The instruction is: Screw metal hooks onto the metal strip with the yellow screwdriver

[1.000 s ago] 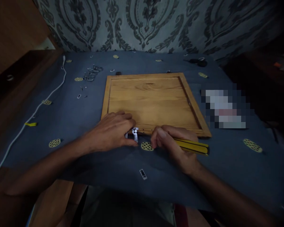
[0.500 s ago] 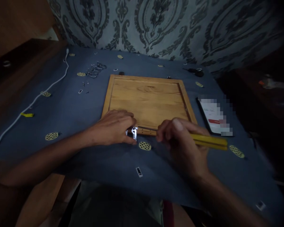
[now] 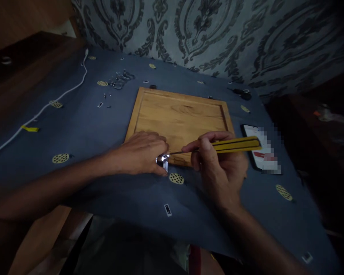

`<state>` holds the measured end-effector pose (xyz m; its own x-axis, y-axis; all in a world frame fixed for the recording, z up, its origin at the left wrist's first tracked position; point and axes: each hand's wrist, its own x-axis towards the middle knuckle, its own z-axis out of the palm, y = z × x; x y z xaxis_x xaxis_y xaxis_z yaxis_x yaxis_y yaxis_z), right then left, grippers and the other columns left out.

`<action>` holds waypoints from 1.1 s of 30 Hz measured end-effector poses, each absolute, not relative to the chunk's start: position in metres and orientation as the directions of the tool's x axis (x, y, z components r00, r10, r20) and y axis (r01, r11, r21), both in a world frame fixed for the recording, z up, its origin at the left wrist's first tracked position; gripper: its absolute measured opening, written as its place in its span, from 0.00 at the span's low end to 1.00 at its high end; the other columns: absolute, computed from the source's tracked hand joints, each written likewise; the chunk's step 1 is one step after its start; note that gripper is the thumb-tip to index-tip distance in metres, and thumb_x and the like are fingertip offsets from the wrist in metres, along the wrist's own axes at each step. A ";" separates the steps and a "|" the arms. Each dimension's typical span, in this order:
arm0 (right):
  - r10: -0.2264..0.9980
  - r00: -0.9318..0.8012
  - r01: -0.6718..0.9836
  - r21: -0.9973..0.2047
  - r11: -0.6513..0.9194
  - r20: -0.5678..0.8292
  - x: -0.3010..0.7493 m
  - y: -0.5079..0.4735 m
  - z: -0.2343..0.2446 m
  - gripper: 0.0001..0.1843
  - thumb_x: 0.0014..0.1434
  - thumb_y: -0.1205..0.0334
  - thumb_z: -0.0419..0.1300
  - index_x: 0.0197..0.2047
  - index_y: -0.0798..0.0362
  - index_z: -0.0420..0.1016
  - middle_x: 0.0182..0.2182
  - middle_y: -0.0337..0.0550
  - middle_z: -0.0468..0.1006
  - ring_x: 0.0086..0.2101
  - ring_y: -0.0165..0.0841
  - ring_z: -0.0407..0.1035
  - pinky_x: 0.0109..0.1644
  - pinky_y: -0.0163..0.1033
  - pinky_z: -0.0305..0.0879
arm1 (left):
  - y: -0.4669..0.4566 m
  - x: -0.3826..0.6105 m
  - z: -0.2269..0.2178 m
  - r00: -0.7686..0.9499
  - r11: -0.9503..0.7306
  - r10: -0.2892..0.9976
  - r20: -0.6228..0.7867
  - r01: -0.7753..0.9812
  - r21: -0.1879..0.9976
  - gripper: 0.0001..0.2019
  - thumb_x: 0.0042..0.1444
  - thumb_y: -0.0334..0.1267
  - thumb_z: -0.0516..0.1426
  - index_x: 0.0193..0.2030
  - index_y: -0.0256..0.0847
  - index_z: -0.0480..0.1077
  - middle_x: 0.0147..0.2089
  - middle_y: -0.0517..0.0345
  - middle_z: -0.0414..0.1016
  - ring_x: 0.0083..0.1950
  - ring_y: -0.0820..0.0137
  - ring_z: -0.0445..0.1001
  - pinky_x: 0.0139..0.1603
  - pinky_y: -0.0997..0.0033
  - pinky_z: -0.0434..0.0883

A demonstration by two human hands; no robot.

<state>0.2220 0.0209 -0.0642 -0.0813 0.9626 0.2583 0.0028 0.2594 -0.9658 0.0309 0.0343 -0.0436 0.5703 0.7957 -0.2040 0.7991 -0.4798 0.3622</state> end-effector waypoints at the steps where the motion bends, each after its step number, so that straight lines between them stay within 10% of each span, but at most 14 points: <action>1: 0.956 -0.078 -0.008 -0.959 0.282 0.281 0.222 0.021 -0.067 0.12 0.66 0.51 0.66 0.38 0.46 0.69 0.27 0.36 0.79 0.17 0.26 0.63 0.20 0.36 0.57 | 0.034 0.031 -0.043 0.570 -0.480 0.794 -0.212 0.802 0.357 0.18 0.56 0.53 0.69 0.45 0.42 0.76 0.45 0.57 0.77 0.53 0.58 0.74 0.47 0.64 0.63; 33: 0.940 -0.195 -0.003 -0.958 0.286 0.281 0.219 0.021 -0.069 0.18 0.66 0.44 0.65 0.38 0.48 0.68 0.28 0.34 0.79 0.20 0.25 0.68 0.24 0.33 0.67 | 0.034 0.032 -0.040 0.569 -0.488 0.788 -0.236 0.810 0.326 0.18 0.57 0.54 0.68 0.42 0.41 0.73 0.46 0.57 0.77 0.53 0.59 0.74 0.47 0.66 0.64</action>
<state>0.2191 0.0212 -0.0686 -0.1955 0.9396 0.2810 -0.0027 0.2860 -0.9582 0.0324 0.0341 -0.0396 0.5691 0.7877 -0.2358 0.8100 -0.4876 0.3259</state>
